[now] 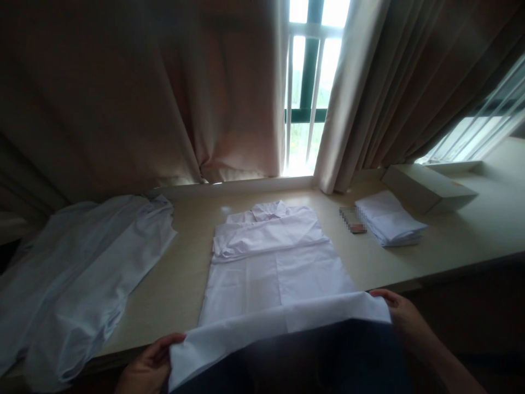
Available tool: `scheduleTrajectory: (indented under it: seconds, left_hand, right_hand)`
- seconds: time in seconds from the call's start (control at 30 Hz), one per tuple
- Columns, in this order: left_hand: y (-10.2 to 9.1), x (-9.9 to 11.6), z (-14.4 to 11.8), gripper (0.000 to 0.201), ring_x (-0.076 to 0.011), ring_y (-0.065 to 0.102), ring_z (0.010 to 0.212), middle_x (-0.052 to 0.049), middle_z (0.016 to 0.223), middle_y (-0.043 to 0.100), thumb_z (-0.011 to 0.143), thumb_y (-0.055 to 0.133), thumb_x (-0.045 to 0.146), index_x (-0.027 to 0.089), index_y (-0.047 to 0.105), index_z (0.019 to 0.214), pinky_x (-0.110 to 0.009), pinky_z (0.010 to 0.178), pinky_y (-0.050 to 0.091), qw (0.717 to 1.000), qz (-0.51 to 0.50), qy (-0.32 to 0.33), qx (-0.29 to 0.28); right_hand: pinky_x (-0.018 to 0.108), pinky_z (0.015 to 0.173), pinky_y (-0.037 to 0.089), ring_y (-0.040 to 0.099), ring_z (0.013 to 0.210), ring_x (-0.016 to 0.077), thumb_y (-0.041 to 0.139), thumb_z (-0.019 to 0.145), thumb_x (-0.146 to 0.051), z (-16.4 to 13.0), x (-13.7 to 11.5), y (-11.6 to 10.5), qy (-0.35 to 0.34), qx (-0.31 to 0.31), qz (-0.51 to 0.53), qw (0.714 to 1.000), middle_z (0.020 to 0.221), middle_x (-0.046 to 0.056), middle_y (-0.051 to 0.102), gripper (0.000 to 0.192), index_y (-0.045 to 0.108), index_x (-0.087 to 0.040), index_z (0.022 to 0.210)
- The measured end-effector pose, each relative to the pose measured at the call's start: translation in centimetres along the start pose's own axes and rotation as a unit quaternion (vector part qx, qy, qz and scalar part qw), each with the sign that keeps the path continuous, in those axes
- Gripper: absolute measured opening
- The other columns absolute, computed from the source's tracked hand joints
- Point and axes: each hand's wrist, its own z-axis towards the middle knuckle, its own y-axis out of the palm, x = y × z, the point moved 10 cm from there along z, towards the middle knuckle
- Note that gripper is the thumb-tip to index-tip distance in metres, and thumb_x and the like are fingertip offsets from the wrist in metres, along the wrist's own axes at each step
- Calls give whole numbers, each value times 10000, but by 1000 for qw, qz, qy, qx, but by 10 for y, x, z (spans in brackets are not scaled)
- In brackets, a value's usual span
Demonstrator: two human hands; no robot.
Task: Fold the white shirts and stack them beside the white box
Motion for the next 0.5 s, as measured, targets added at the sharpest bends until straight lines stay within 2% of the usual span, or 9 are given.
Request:
scheduleTrajectory:
  seconds: [0.07,0.17,0.3,0.4,0.5]
  left_hand:
    - [-1,15,8,537,-249,677,681,-29,784,739,379,871,378,218,715,868,-268,550,513,996,76,48,25]
    - [8,38,19,517,-223,654,689,-31,710,706,501,812,553,171,723,839,-255,601,505,979,164,118,22]
    - [10,69,38,559,-229,639,744,-44,741,694,548,739,675,161,730,769,-259,625,484,950,237,194,67]
    - [15,83,61,582,-254,647,860,-82,866,722,535,755,659,150,739,817,-278,702,490,952,206,211,79]
    - [29,83,87,629,-237,651,796,-102,866,732,520,775,616,114,729,896,-295,668,496,975,119,174,63]
  right_hand:
    - [286,593,492,656,654,219,851,541,-388,8,-8,0,-27,24,-37,999,753,60,716,402,714,-173,852]
    - [264,540,452,598,584,178,779,621,-559,22,-22,4,-66,34,-74,994,654,44,667,426,691,-166,760]
    - [231,477,358,471,506,124,709,675,-649,47,-45,13,-115,28,-184,976,516,-2,550,491,659,-161,681]
    - [222,531,384,518,601,143,702,690,-640,68,-63,24,-158,8,-195,968,624,11,617,497,689,-149,761]
    - [222,586,417,570,691,166,685,725,-601,93,-74,40,-173,-20,-168,970,775,30,687,474,705,-144,848]
